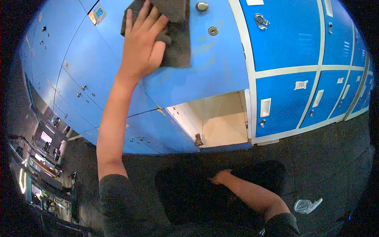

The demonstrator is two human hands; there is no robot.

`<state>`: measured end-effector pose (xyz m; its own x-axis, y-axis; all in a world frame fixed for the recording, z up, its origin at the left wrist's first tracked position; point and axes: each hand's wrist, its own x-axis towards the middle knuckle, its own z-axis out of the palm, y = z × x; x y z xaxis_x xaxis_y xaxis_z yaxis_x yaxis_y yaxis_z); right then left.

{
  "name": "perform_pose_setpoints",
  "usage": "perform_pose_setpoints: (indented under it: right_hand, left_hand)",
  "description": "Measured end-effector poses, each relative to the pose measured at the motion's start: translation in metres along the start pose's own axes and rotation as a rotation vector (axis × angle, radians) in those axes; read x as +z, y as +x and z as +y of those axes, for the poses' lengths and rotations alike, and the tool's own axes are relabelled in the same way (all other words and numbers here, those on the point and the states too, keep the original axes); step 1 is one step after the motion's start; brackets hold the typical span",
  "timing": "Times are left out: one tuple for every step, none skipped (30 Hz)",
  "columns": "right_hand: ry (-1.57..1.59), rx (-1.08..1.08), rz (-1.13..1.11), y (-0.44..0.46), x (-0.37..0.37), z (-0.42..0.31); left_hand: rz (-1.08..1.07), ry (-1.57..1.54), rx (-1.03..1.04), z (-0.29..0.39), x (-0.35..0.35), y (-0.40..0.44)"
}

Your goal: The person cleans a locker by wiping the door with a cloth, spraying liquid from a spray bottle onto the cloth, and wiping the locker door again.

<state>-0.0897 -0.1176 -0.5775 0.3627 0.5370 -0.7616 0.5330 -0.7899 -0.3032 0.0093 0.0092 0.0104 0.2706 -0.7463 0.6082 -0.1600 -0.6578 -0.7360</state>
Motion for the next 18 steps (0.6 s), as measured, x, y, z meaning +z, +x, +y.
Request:
perform_pose_setpoints:
  right_hand:
    - [0.017,-0.019,0.036,-0.009,-0.002,0.001]
    - [0.036,-0.040,0.072,-0.016,-0.004,0.001]
    - [0.032,-0.047,0.088,-0.017,-0.004,0.001]
    - [0.028,-0.054,0.103,-0.017,-0.003,0.001]
    - [0.027,-0.063,0.120,-0.018,-0.003,0.000]
    - [0.057,-0.075,0.120,-0.027,-0.007,-0.002]
    - [0.087,-0.084,0.121,-0.047,-0.017,-0.005]
    - [0.106,-0.097,0.114,-0.064,-0.024,-0.007]
    - [0.126,-0.109,0.107,-0.082,-0.031,-0.009]
    - [0.138,-0.124,0.098,-0.096,-0.037,-0.010]
    - [0.131,-0.106,0.092,-0.094,-0.038,-0.009]
    - [0.125,-0.088,0.087,-0.092,-0.039,-0.009]
    - [0.099,-0.039,0.081,-0.078,-0.033,-0.011]
    - [0.084,-0.029,0.078,-0.066,-0.027,-0.010]
    - [0.070,-0.018,0.074,-0.058,-0.024,-0.011]
    - [0.068,-0.044,0.074,-0.053,-0.022,-0.009]
    - [0.075,-0.070,0.115,-0.047,-0.018,-0.006]
    - [0.082,-0.096,0.155,-0.039,-0.014,-0.003]
  left_hand:
    - [0.011,-0.028,0.007,0.007,-0.001,-0.004]
    - [0.021,-0.056,0.015,0.013,-0.002,-0.010]
    - [0.004,-0.080,0.005,0.018,-0.004,-0.020]
    - [-0.028,-0.072,-0.007,0.019,-0.006,-0.030]
    - [-0.059,-0.063,-0.017,0.018,-0.008,-0.041]
    - [-0.091,-0.055,-0.026,0.015,-0.010,-0.051]
    - [-0.120,-0.035,-0.043,0.010,-0.013,-0.060]
    - [-0.125,0.002,-0.034,0.001,-0.017,-0.063]
    - [-0.128,0.039,-0.025,-0.008,-0.020,-0.064]
    - [-0.127,0.076,-0.014,-0.014,-0.021,-0.061]
    - [-0.115,0.109,-0.007,-0.020,-0.023,-0.053]
    - [-0.069,0.100,-0.019,-0.023,-0.022,-0.043]
    - [-0.028,0.091,-0.031,-0.023,-0.020,-0.033]
    - [0.013,0.084,-0.044,-0.023,-0.018,-0.023]
    - [0.040,0.072,-0.045,-0.019,-0.016,-0.013]
    - [0.050,0.063,-0.036,-0.015,-0.012,-0.007]
    - [0.062,0.055,-0.029,-0.011,-0.008,-0.001]
    - [0.074,0.046,-0.024,-0.008,-0.005,0.002]
